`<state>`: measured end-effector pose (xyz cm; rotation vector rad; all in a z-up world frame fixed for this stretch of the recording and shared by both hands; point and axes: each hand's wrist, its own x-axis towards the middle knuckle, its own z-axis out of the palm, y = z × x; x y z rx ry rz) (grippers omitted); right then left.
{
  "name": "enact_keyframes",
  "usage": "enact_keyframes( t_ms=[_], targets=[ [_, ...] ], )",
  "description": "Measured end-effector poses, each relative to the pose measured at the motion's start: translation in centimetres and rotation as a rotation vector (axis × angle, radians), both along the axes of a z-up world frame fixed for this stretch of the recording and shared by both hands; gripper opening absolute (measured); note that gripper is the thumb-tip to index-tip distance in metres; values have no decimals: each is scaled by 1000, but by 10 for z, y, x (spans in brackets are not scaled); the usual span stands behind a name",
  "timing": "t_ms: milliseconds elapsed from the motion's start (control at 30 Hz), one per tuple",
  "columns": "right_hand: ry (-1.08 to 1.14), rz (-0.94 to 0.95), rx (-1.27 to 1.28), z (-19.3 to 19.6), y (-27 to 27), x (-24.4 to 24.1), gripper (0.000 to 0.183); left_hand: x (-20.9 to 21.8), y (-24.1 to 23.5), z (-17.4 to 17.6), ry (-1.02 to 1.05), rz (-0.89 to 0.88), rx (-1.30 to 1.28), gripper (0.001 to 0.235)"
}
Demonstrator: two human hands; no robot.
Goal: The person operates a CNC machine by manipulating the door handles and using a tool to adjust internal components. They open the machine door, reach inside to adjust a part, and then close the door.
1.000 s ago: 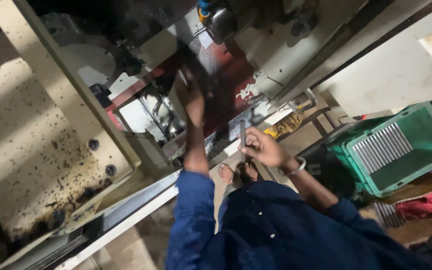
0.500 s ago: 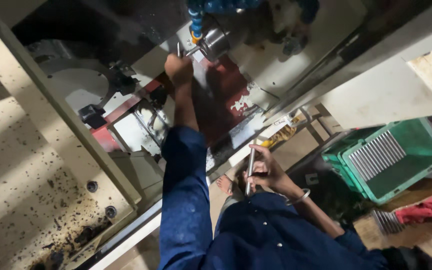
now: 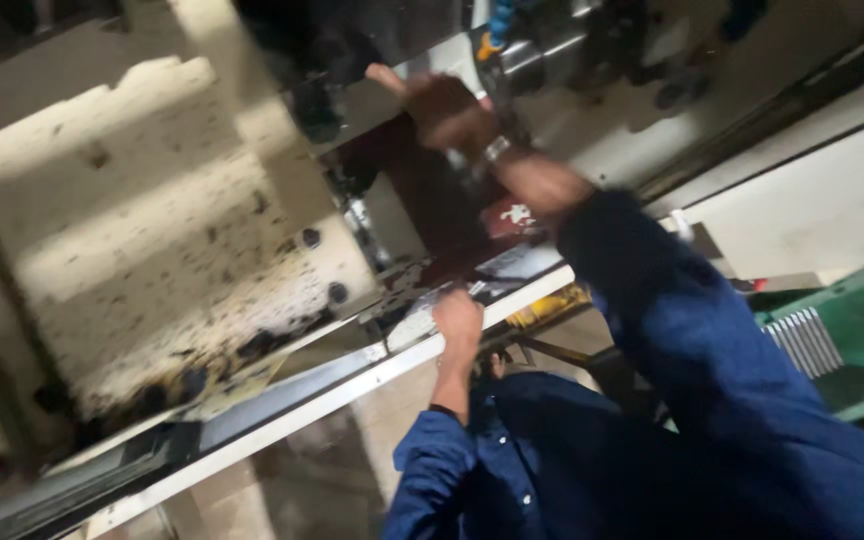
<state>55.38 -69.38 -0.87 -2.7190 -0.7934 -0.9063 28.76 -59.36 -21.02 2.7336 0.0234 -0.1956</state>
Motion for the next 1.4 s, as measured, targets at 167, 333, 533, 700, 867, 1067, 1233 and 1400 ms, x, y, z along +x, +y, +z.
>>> enact_keyframes(
  t_ms=[167, 333, 533, 700, 867, 1067, 1233, 1400],
  targets=[
    [-188, -174, -317, -36, 30, 81, 31, -14, -2, 12, -217, -30, -85, 32],
    [-300, -303, -467, -53, 7, 88, 31, -19, -2, 28, -310, -27, -108, 19],
    [-426, -79, -383, -33, -12, 63, 39, -20, -2, 31, -344, -37, -127, 24],
    [-453, -77, -420, -20, -20, 47, 50, -18, 0, 32, -340, -21, -128, 17],
    [-502, 7, -541, -10, -25, 24, 46, -17, 1, 35, -334, -38, -146, 20],
    [-645, 188, -782, 10, -37, -10, 53, -18, 1, 33, -373, -34, -148, 13],
    [-664, 264, -637, 18, -37, -14, 36, -20, 3, 35, -389, -19, -145, 15],
    [-571, 1, -868, 31, -60, -27, 35, -17, 1, 34, -359, -17, -174, 13]
  ],
)
